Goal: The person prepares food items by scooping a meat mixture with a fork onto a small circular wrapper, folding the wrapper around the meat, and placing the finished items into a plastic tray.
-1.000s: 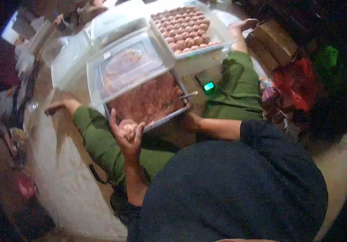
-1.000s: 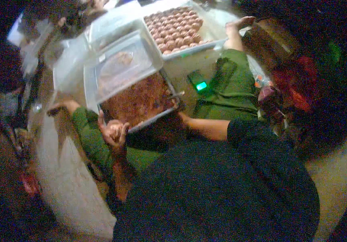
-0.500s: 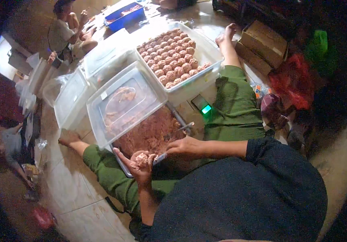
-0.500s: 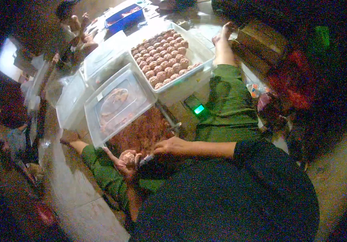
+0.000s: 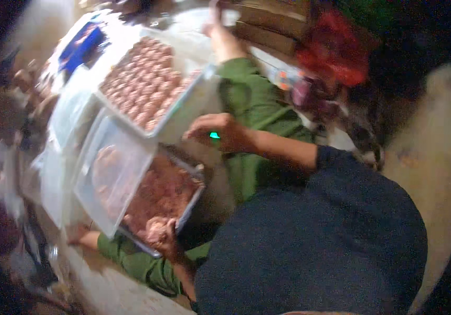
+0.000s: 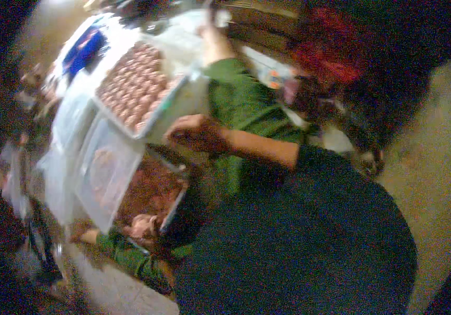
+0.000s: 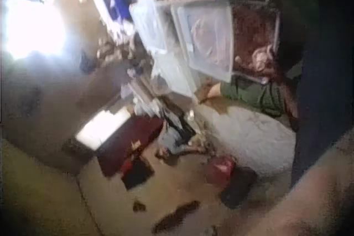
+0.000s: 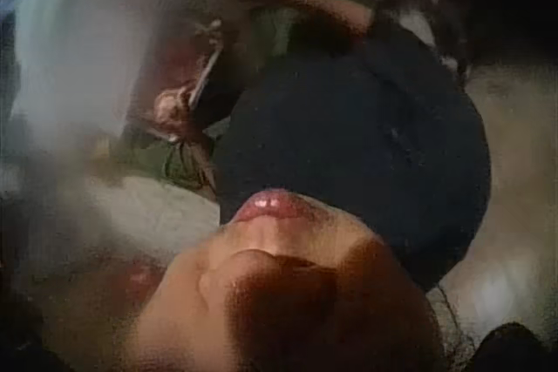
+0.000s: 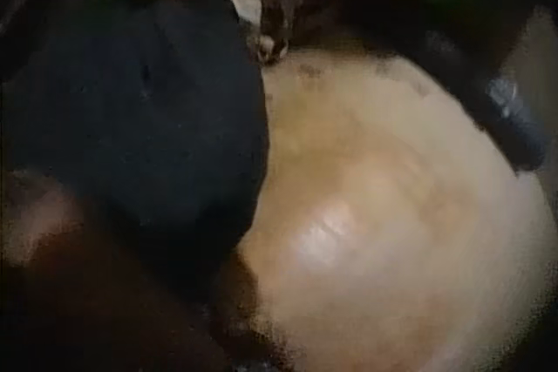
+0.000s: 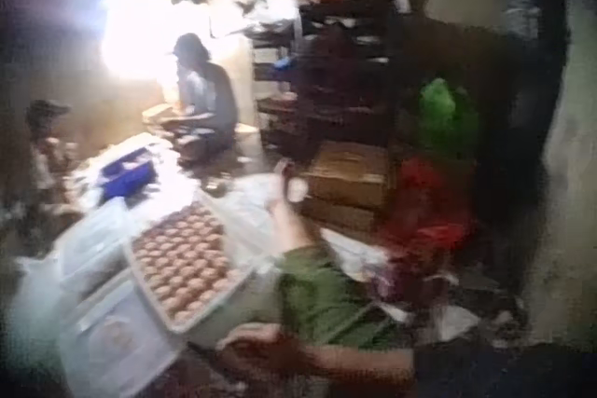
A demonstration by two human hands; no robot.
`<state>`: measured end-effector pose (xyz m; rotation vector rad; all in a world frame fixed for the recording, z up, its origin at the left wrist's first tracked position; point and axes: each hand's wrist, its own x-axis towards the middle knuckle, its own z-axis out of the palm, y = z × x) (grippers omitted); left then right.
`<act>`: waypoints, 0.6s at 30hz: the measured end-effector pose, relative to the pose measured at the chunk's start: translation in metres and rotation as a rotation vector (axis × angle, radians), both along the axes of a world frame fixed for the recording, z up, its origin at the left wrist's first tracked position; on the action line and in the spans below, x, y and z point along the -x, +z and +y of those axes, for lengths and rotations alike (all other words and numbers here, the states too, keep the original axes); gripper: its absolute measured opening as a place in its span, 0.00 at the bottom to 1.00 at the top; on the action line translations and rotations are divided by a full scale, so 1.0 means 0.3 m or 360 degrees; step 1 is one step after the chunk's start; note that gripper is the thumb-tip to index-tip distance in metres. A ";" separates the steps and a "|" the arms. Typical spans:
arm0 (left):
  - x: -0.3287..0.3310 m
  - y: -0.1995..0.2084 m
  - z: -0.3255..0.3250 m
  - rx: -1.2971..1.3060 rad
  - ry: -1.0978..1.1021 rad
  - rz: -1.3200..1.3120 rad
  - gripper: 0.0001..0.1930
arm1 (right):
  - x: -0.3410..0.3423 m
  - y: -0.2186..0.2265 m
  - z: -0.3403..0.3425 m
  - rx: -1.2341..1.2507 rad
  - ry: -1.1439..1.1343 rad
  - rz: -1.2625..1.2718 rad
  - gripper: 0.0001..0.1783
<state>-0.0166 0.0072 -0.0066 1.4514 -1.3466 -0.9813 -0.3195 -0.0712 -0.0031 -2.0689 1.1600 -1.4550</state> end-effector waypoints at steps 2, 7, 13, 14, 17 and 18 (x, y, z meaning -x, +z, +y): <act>0.075 0.054 0.015 0.0161 0.0000 0.0154 0.27 | 0.019 -0.013 0.009 -0.0059 -0.0013 -0.0001 0.08; -0.023 -0.035 -0.034 0.0484 -0.0376 0.0095 0.14 | -0.004 -0.024 0.048 -0.0165 0.0182 -0.0058 0.07; -0.059 -0.041 -0.048 -0.0312 -0.0234 0.1141 0.17 | -0.041 -0.110 0.054 -0.0361 0.0389 0.0341 0.15; -0.038 -0.044 -0.023 -0.0176 -0.0150 0.0876 0.19 | -0.059 -0.116 0.045 -0.0357 0.0413 0.0396 0.15; 0.027 -0.015 0.017 0.0114 0.0035 0.0487 0.25 | -0.085 -0.128 0.035 -0.0390 0.0377 0.0402 0.17; 0.061 0.031 0.032 0.0228 0.0017 0.0674 0.25 | -0.098 -0.116 0.036 -0.0415 0.0449 0.0382 0.19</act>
